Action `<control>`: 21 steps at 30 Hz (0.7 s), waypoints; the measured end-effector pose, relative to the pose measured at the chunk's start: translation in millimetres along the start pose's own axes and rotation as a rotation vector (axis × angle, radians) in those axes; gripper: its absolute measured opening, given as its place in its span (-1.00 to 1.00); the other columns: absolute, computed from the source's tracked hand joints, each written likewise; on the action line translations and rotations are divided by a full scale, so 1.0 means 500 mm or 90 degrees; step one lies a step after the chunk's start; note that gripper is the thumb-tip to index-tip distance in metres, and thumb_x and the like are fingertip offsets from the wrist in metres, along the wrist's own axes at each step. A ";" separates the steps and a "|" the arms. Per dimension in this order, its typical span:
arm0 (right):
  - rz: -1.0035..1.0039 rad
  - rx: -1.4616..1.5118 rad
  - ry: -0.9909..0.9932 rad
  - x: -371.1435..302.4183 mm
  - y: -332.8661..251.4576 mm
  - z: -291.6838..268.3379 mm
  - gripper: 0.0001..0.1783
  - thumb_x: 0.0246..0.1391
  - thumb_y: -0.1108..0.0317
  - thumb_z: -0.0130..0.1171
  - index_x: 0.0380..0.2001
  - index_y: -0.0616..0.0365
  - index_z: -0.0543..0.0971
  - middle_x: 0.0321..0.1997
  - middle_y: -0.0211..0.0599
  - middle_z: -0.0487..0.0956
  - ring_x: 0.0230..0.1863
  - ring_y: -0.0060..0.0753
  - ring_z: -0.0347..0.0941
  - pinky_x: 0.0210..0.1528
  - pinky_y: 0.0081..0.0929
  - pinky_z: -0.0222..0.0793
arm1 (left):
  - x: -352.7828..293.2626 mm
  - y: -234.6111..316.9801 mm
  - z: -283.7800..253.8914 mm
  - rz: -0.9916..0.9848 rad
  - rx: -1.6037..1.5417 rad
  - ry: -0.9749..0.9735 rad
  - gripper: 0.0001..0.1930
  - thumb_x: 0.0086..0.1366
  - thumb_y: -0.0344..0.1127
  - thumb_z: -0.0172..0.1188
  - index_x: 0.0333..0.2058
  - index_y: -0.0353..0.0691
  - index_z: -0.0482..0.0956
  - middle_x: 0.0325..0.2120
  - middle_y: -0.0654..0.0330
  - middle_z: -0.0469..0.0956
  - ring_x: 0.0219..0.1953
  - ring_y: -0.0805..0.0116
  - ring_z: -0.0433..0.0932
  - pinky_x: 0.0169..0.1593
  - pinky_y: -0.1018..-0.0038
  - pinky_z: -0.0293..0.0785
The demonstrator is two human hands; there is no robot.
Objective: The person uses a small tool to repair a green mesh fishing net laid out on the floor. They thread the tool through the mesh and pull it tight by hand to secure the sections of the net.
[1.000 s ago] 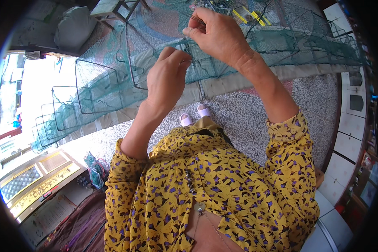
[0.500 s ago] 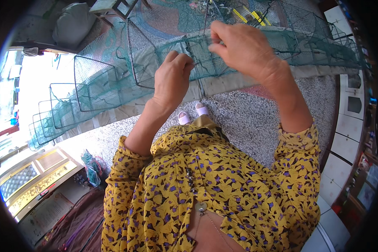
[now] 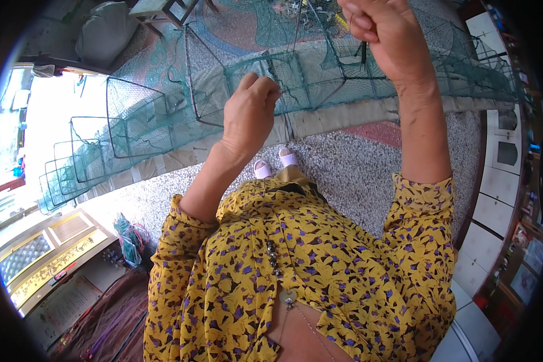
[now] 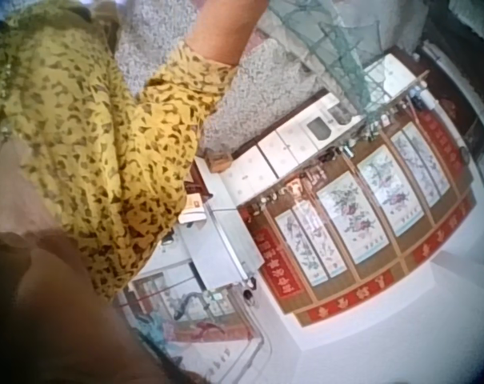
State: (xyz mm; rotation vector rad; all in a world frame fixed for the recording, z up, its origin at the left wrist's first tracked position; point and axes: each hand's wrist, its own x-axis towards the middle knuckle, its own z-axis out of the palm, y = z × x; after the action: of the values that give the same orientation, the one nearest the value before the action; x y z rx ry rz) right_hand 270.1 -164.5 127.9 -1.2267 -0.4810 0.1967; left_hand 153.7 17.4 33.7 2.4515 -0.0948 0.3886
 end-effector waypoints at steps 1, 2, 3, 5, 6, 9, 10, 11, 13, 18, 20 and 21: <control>-0.010 0.023 0.000 0.000 -0.004 0.002 -0.74 0.23 0.16 0.05 -0.24 0.15 0.45 -0.56 -0.62 0.29 -0.64 -0.83 0.08 -0.65 -0.85 -0.02 | -0.001 0.002 0.000 -0.002 0.001 0.000 -0.93 0.12 -0.44 0.22 -0.39 -0.23 0.55 -0.44 0.14 0.48 -0.43 0.10 0.51 -0.36 0.35 0.42; -0.021 0.045 0.000 0.003 -0.012 0.005 -0.72 0.25 0.15 0.01 -0.23 0.16 0.45 -0.56 -0.61 0.30 -0.64 -0.83 0.07 -0.65 -0.85 -0.02 | -0.001 0.003 0.000 -0.003 0.002 0.001 -0.93 0.12 -0.45 0.22 -0.39 -0.23 0.55 -0.44 0.14 0.47 -0.44 0.10 0.51 -0.37 0.35 0.42; -0.032 0.067 0.000 0.005 -0.019 0.008 -0.70 0.27 0.14 -0.03 -0.23 0.17 0.45 -0.56 -0.60 0.30 -0.64 -0.83 0.07 -0.65 -0.85 -0.03 | -0.001 0.003 0.000 -0.001 0.002 0.001 -0.94 0.12 -0.45 0.22 -0.39 -0.23 0.55 -0.44 0.14 0.47 -0.44 0.11 0.51 -0.37 0.36 0.42; -0.084 0.090 -0.031 0.010 -0.033 0.014 -0.70 0.29 0.15 -0.10 -0.21 0.19 0.45 -0.55 -0.57 0.31 -0.64 -0.82 0.06 -0.66 -0.83 -0.03 | -0.001 0.001 0.001 0.001 0.000 0.001 -0.94 0.12 -0.45 0.22 -0.39 -0.23 0.55 -0.44 0.15 0.47 -0.45 0.12 0.51 -0.37 0.37 0.43; -0.110 0.102 -0.046 0.011 -0.036 0.015 -0.69 0.30 0.16 -0.13 -0.21 0.20 0.45 -0.55 -0.56 0.31 -0.64 -0.81 0.06 -0.67 -0.82 -0.04 | -0.002 0.002 0.001 0.000 0.000 0.001 -0.94 0.12 -0.44 0.22 -0.39 -0.23 0.55 -0.45 0.15 0.47 -0.45 0.13 0.51 -0.38 0.37 0.43; -0.184 0.096 -0.074 0.032 -0.028 0.007 -0.69 0.32 0.20 -0.18 -0.20 0.20 0.46 -0.54 -0.55 0.32 -0.64 -0.81 0.06 -0.68 -0.82 -0.03 | -0.002 0.003 0.002 -0.001 0.003 0.001 -0.94 0.13 -0.44 0.23 -0.39 -0.23 0.56 -0.45 0.15 0.47 -0.46 0.14 0.52 -0.38 0.38 0.43; -0.206 0.080 -0.076 0.034 -0.029 0.010 -0.69 0.33 0.20 -0.19 -0.20 0.19 0.46 -0.54 -0.56 0.31 -0.64 -0.81 0.06 -0.68 -0.82 -0.04 | -0.001 0.004 0.002 -0.001 0.005 0.002 -0.94 0.13 -0.44 0.23 -0.39 -0.23 0.56 -0.45 0.15 0.47 -0.46 0.14 0.52 -0.38 0.39 0.43; -0.226 0.064 -0.078 0.036 -0.033 0.020 -0.69 0.33 0.20 -0.19 -0.20 0.19 0.46 -0.55 -0.56 0.31 -0.64 -0.81 0.05 -0.68 -0.82 -0.05 | -0.003 0.004 0.002 -0.002 0.005 0.003 -0.94 0.13 -0.44 0.23 -0.39 -0.23 0.56 -0.45 0.15 0.47 -0.46 0.15 0.52 -0.38 0.39 0.43; -0.248 0.051 -0.113 0.033 -0.042 0.044 -0.68 0.34 0.19 -0.21 -0.19 0.18 0.46 -0.55 -0.57 0.30 -0.64 -0.81 0.04 -0.69 -0.82 -0.06 | -0.005 0.002 -0.001 0.002 0.003 0.002 -0.94 0.13 -0.43 0.23 -0.39 -0.23 0.56 -0.45 0.15 0.47 -0.46 0.14 0.52 -0.38 0.38 0.43; -0.240 0.082 -0.227 0.034 -0.049 0.091 -0.66 0.35 0.18 -0.24 -0.18 0.16 0.47 -0.56 -0.58 0.29 -0.64 -0.82 0.03 -0.69 -0.83 -0.06 | -0.002 0.008 -0.001 -0.001 0.005 0.001 -0.94 0.13 -0.42 0.24 -0.39 -0.23 0.57 -0.46 0.14 0.47 -0.47 0.14 0.51 -0.38 0.38 0.42; -0.275 0.101 -0.314 0.043 -0.051 0.102 -0.65 0.36 0.17 -0.26 -0.18 0.16 0.47 -0.57 -0.58 0.30 -0.64 -0.82 0.04 -0.69 -0.83 -0.05 | 0.002 0.014 -0.002 -0.008 0.002 -0.005 -0.94 0.13 -0.42 0.24 -0.40 -0.23 0.57 -0.46 0.14 0.47 -0.47 0.14 0.51 -0.38 0.38 0.42; -0.295 0.091 -0.327 0.044 -0.048 0.116 -0.65 0.36 0.17 -0.26 -0.18 0.16 0.47 -0.57 -0.57 0.31 -0.64 -0.82 0.05 -0.69 -0.84 -0.04 | 0.003 0.015 -0.002 -0.012 0.001 -0.008 -0.94 0.14 -0.42 0.24 -0.40 -0.23 0.57 -0.46 0.13 0.48 -0.47 0.14 0.51 -0.38 0.39 0.42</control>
State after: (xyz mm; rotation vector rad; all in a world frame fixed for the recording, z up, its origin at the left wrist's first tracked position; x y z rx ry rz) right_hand 260.5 -114.3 170.5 -0.8876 -1.1615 0.1441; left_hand 153.8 12.1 39.5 2.4551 -0.0762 0.3644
